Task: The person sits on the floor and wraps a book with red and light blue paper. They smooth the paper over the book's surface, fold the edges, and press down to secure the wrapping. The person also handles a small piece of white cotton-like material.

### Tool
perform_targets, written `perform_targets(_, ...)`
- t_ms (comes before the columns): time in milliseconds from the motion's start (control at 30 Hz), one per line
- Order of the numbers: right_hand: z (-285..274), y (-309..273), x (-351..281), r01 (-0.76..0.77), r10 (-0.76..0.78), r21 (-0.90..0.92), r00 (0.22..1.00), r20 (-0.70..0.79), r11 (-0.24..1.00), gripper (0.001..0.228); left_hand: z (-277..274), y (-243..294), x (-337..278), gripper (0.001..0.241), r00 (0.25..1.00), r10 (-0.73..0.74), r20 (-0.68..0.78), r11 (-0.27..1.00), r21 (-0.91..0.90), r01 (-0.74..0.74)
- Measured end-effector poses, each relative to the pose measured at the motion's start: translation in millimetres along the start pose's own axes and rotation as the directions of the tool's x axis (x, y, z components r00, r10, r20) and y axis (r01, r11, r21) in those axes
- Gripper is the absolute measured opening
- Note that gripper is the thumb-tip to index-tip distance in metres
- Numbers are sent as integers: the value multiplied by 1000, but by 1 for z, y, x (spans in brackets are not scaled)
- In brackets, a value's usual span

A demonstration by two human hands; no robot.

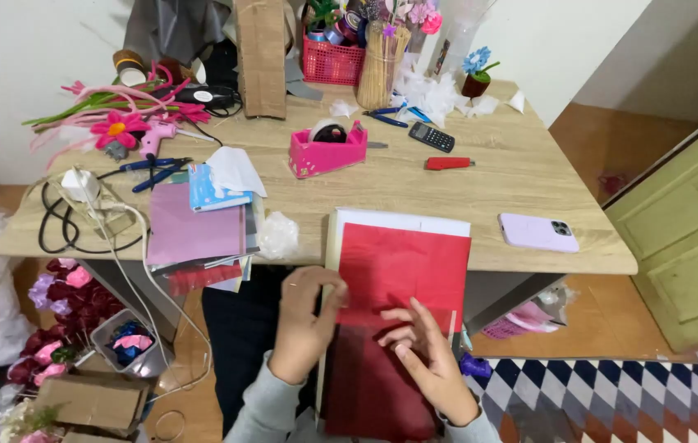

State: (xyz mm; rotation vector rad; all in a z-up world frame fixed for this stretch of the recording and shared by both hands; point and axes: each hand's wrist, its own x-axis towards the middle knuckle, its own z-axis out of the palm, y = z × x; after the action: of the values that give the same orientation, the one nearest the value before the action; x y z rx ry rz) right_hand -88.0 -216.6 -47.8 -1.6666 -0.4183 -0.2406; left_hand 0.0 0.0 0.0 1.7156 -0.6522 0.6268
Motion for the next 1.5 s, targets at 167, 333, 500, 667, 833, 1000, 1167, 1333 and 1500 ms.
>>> perform_targets(167,2,-15,-3,-41,41,-121,999,0,992,50,-42,-58,5,7,959,-280,-44,907,316,280)
perform_targets(333,8,-17,-5,-122,124,-165,992,2,979,44,-51,-100,21,8,912,-408,-42,757,543,364)
perform_targets(500,7,-10,-10,-185,185,-114,983,-11,976,41,-34,-157,22,8,942,-328,-66,661,696,279)
perform_targets(667,1,-6,-11,-217,216,-122,976,-17,969,41,-19,-181,11,8,976,-194,-94,587,787,193)
perform_targets(833,0,-6,-14,-215,214,-141,977,-23,966,39,-19,-174,6,18,985,-161,-67,545,826,146)
perform_targets(1000,2,-3,-16,-251,249,-158,968,-33,955,37,-24,-168,8,23,988,-143,-63,465,877,123)
perform_targets(1167,3,-4,-15,-268,266,-173,963,-35,948,37,-28,-162,15,42,992,-96,-79,338,935,107)
perform_targets(1333,4,-6,-16,-234,234,-184,972,-24,955,35,-37,-154,21,34,986,-167,13,388,920,53)
perform_targets(1500,3,-2,-18,-204,203,-205,979,-25,957,32,-41,-171,3,20,995,-81,58,507,862,-9)
